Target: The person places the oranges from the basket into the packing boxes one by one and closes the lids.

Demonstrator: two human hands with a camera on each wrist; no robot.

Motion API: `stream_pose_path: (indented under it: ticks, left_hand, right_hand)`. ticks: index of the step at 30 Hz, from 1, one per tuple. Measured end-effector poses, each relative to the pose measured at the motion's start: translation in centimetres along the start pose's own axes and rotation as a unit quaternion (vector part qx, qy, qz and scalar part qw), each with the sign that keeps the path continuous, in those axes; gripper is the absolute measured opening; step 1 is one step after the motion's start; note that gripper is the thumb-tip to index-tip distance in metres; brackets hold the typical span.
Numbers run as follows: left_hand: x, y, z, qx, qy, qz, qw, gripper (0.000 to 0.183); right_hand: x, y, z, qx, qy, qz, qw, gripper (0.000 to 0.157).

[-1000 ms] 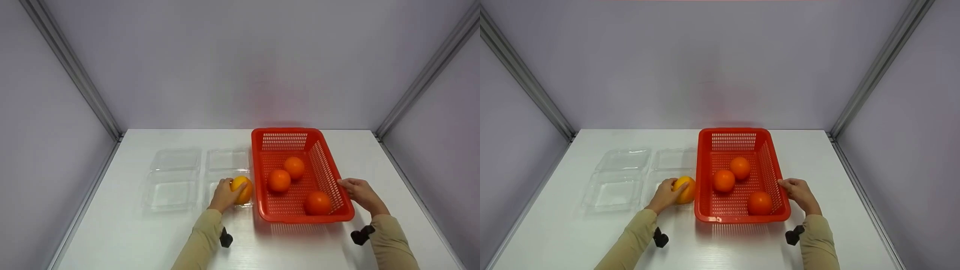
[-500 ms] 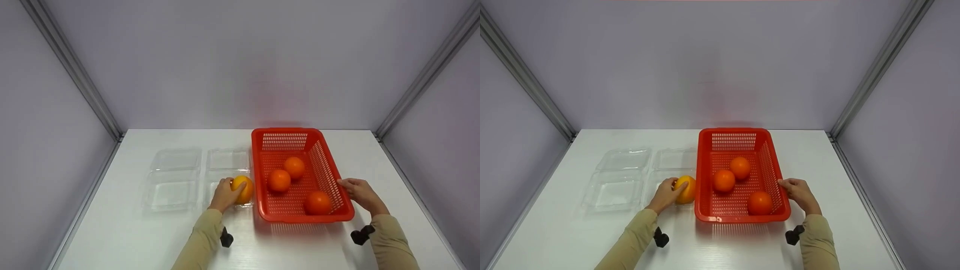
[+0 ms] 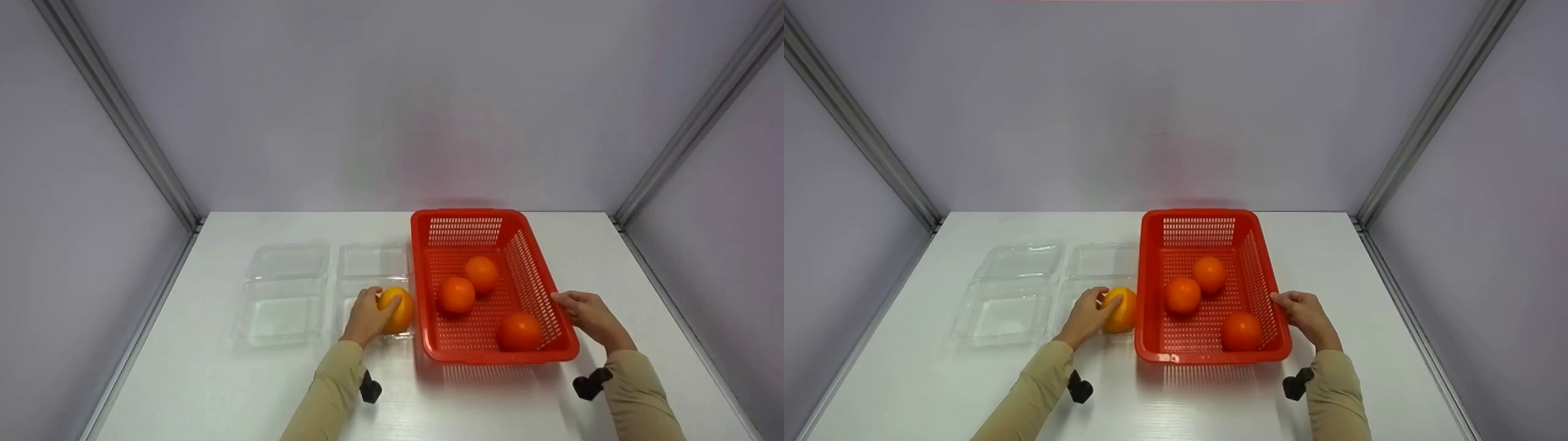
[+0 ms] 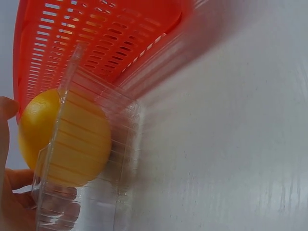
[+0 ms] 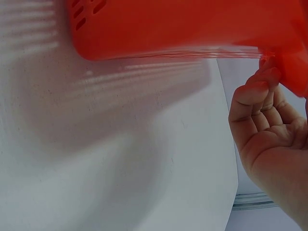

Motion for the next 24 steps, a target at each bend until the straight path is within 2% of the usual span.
stream_pose_path:
  ticks: [4,11,17,24]
  left_hand:
    - [0.1,0.0,0.0,0.002,0.003,-0.001,1.0,0.058]
    - [0.4,0.2,0.0,-0.002,0.006,0.002,1.0,0.054]
    - [0.6,0.3,0.2,-0.01,0.02,0.012,0.9997,0.051]
    - [1.1,0.4,0.3,-0.018,0.028,-0.001,0.9994,0.048]
  right_hand:
    - [0.0,0.0,0.0,0.001,-0.001,-0.001,1.0,0.05]
    - [0.1,0.0,-0.1,0.005,0.0,-0.001,1.0,0.043]
    - [0.0,0.0,-0.2,0.003,0.005,0.001,1.0,0.049]
    - [-0.1,0.1,-0.2,0.0,0.009,-0.005,1.0,0.053]
Point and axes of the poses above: each hand's wrist, its own z-axis towards the middle knuckle, its own x-axis out of the back of the hand, y = z × x, the point moved 2 cm from there along z, towards the middle knuckle, and after that the axes turned 15 degrees about z, right-handed, at the moved point
